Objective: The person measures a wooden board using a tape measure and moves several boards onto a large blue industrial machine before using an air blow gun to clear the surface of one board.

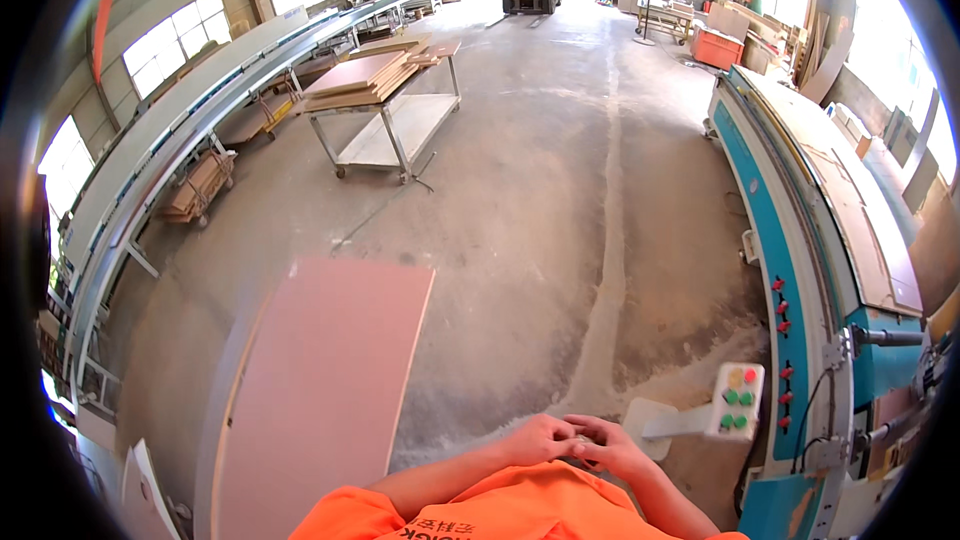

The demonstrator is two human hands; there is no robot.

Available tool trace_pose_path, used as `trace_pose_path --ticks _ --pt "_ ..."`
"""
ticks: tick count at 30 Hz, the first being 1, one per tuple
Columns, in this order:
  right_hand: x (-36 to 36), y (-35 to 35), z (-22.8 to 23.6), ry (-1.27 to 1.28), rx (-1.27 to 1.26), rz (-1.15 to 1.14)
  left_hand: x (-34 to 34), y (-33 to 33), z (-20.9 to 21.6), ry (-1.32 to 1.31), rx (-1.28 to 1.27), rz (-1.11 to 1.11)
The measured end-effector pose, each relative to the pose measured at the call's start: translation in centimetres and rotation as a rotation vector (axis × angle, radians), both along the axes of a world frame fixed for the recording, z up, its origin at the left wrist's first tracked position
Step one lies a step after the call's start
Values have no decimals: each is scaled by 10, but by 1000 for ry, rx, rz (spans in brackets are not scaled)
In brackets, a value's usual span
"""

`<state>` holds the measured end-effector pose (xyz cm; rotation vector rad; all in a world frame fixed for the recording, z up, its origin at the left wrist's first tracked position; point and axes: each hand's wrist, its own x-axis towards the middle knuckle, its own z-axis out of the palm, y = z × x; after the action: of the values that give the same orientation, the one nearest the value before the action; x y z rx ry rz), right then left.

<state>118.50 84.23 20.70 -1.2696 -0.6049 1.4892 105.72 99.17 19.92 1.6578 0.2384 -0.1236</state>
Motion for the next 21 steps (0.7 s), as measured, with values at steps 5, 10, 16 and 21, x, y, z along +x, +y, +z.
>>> trace_pose_path --ticks 5,10,16,21 --pt "78 118 -18 88 33 -41 81 115 -8 -101 -84 140" --pt "162 286 -48 -242 -219 135 88 297 0 -6 -268 735" --pt "242 484 -27 -580 -294 666 -9 460 29 -536 -431 1651" --pt "229 661 -24 -636 -17 939 -30 568 13 -560 -401 1880"
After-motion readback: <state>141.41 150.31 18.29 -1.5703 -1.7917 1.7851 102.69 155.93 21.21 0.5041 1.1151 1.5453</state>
